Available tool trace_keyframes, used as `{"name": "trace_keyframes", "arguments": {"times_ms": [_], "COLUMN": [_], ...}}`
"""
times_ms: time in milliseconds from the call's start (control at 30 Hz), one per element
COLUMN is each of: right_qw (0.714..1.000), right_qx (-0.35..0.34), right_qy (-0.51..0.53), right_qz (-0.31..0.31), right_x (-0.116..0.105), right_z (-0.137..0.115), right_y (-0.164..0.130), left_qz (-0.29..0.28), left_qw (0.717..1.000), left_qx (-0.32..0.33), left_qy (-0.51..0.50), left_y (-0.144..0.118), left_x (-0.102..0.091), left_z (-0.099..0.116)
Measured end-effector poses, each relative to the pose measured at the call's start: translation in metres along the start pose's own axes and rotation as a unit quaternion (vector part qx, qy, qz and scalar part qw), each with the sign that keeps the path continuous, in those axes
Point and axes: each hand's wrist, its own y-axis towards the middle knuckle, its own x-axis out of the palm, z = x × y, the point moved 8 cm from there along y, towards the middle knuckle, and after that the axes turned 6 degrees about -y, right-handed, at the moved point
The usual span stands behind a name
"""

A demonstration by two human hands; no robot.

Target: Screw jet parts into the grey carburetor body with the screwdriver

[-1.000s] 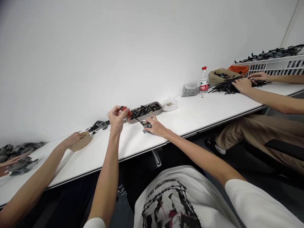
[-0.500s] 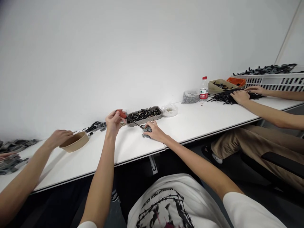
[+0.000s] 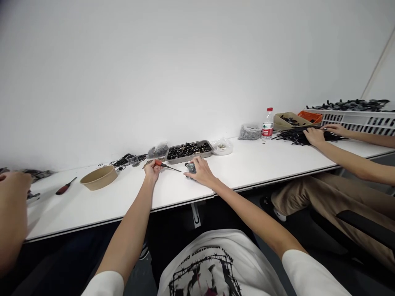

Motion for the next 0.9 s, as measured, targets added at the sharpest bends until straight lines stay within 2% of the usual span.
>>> {"name": "trace_keyframes", "arguments": {"times_ms": [133, 267, 433, 533, 633, 733, 900], "right_qw": [0.996, 0.986, 0.974, 0.967, 0.969, 0.968, 0.961], "right_qx": [-0.001, -0.018, -0.053, -0.049, -0.005, 0.029, 0.066], "right_qy": [-0.089, -0.164, -0.204, -0.208, -0.168, -0.123, -0.161], "right_qz": [0.002, -0.006, -0.086, -0.137, -0.181, -0.217, -0.213], "right_x": [-0.003, -0.014, -0.019, -0.030, -0.050, -0.074, -0.121], "right_z": [-0.005, -0.015, -0.023, -0.014, 0.015, 0.056, 0.141], "right_y": [0.005, 0.017, 0.031, 0.034, 0.033, 0.027, 0.013], "left_qz": [0.023, 0.027, 0.022, 0.015, 0.012, 0.012, 0.010], "left_qw": [1.000, 0.999, 0.999, 0.999, 0.999, 0.998, 0.999], "left_qx": [-0.013, -0.025, -0.036, -0.039, -0.043, -0.049, -0.045], "left_qy": [0.006, 0.015, 0.021, 0.024, 0.029, 0.033, 0.020], "left_y": [0.000, -0.001, -0.001, 0.000, 0.000, 0.000, 0.000], "left_x": [-0.010, -0.009, -0.009, -0.009, -0.010, -0.010, -0.010], "left_z": [-0.002, -0.003, -0.005, -0.005, -0.006, -0.008, -0.008]}}
